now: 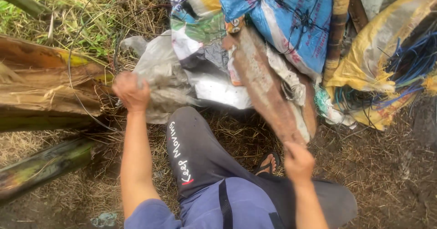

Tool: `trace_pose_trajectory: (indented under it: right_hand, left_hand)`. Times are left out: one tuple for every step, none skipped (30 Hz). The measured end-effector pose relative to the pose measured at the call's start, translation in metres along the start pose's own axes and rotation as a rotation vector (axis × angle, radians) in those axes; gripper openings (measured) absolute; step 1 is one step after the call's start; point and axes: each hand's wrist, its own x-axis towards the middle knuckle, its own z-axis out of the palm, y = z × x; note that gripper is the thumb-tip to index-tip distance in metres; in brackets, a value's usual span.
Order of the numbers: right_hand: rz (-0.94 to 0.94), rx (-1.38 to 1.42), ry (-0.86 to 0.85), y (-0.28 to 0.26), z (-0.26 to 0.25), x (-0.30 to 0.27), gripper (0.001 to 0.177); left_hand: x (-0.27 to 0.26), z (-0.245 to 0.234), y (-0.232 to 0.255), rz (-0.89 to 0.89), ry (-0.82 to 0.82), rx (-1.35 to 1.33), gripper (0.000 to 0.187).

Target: Sorting through outdoor piles of discarded material and gathering electrical wires into a bag.

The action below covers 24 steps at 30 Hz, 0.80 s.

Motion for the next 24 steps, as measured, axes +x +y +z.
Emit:
trace_pose_trajectory:
  right_hand:
    - [-0.005,-0.001,-0.004,-0.004,0.011,-0.007,0.016]
    - [-0.014,-0.041,-0.065,-0.007,0.021,-0.015,0.020]
    - [-0.022,-0.078,-0.121,-0.012,0.033,-0.021,0.023]
    - [-0.025,-0.078,-0.120,-0.010,0.041,-0.028,0.023]
    - [-0.021,-0.080,-0.196,-0.008,0.052,-0.036,0.023]
    - [-0.018,-0.082,-0.273,-0.006,0.062,-0.043,0.023]
    - [-0.020,-0.078,-0.269,-0.004,0.067,-0.050,0.023]
    - [-0.024,-0.101,-0.325,-0.001,0.073,-0.056,0.031]
    - [-0.031,-0.124,-0.387,0.001,0.078,-0.063,0.039]
    - [-0.037,-0.119,-0.389,0.004,0.081,-0.066,0.039]
    - [0.025,-0.152,-0.488,0.007,0.083,-0.069,0.041]
    - [0.087,-0.185,-0.586,0.011,0.086,-0.072,0.043]
    - [0.085,-0.186,-0.582,0.011,0.089,-0.074,0.043]
    - [0.092,-0.230,-0.641,0.012,0.091,-0.076,0.047]
    - [0.101,-0.275,-0.700,0.013,0.093,-0.078,0.050]
    - [0.098,-0.276,-0.696,0.014,0.095,-0.077,0.050]
    - [0.042,-0.284,-0.680,0.014,0.098,-0.078,0.059]
    - [-0.015,-0.291,-0.663,0.014,0.100,-0.078,0.067]
    - [-0.015,-0.289,-0.662,0.011,0.105,-0.075,0.067]
    - [-0.039,-0.312,-0.688,0.007,0.110,-0.073,0.074]
    - [-0.064,-0.336,-0.714,0.006,0.112,-0.070,0.081]
    - [-0.065,-0.337,-0.714,0.007,0.119,-0.070,0.081]
    - [-0.082,-0.368,-0.755,0.008,0.126,-0.070,0.077]
    - [-0.099,-0.400,-0.796,0.009,0.131,-0.071,0.073]
  left_hand:
    - [0.008,-0.002,-0.014,-0.006,0.000,-0.002,0.033]
    - [0.017,-0.005,-0.027,-0.058,0.124,0.107,0.051]
    - [0.029,-0.008,-0.040,-0.107,0.249,0.216,0.069]
    - [0.038,-0.021,-0.044,-0.109,0.252,0.216,0.069]
    - [0.048,-0.034,-0.048,-0.192,0.205,0.255,0.080]
    - [0.059,-0.047,-0.052,-0.275,0.157,0.294,0.090]
    - [0.067,-0.045,-0.056,-0.274,0.163,0.295,0.090]
    - [0.075,-0.042,-0.059,-0.330,0.103,0.292,0.096]
    - [0.080,-0.040,-0.066,-0.392,0.040,0.291,0.101]
    - [0.085,-0.021,-0.078,-0.397,0.044,0.294,0.101]
    - [0.091,0.000,-0.088,-0.290,0.022,0.371,0.106]
    - [0.098,0.022,-0.097,-0.183,0.000,0.446,0.111]
    - [0.105,0.018,-0.095,-0.184,0.004,0.444,0.111]
    - [0.112,0.014,-0.092,-0.188,0.020,0.501,0.112]
    - [0.119,0.010,-0.088,-0.192,0.037,0.558,0.112]
    - [0.127,0.006,-0.088,-0.193,0.041,0.555,0.112]
    - [0.134,0.001,-0.089,-0.199,0.015,0.571,0.115]
    - [0.141,-0.003,-0.089,-0.205,-0.011,0.587,0.119]
    - [0.149,0.001,-0.091,-0.205,-0.009,0.588,0.119]
    - [0.157,0.005,-0.091,-0.284,-0.169,0.459,0.122]
    - [0.162,0.010,-0.090,-0.362,-0.329,0.324,0.126]
    - [0.160,0.011,-0.085,-0.363,-0.328,0.324,0.126]
    - [0.159,0.012,-0.080,-0.459,-0.331,0.126,0.111]
    - [0.157,0.013,-0.074,-0.551,-0.332,-0.074,0.101]
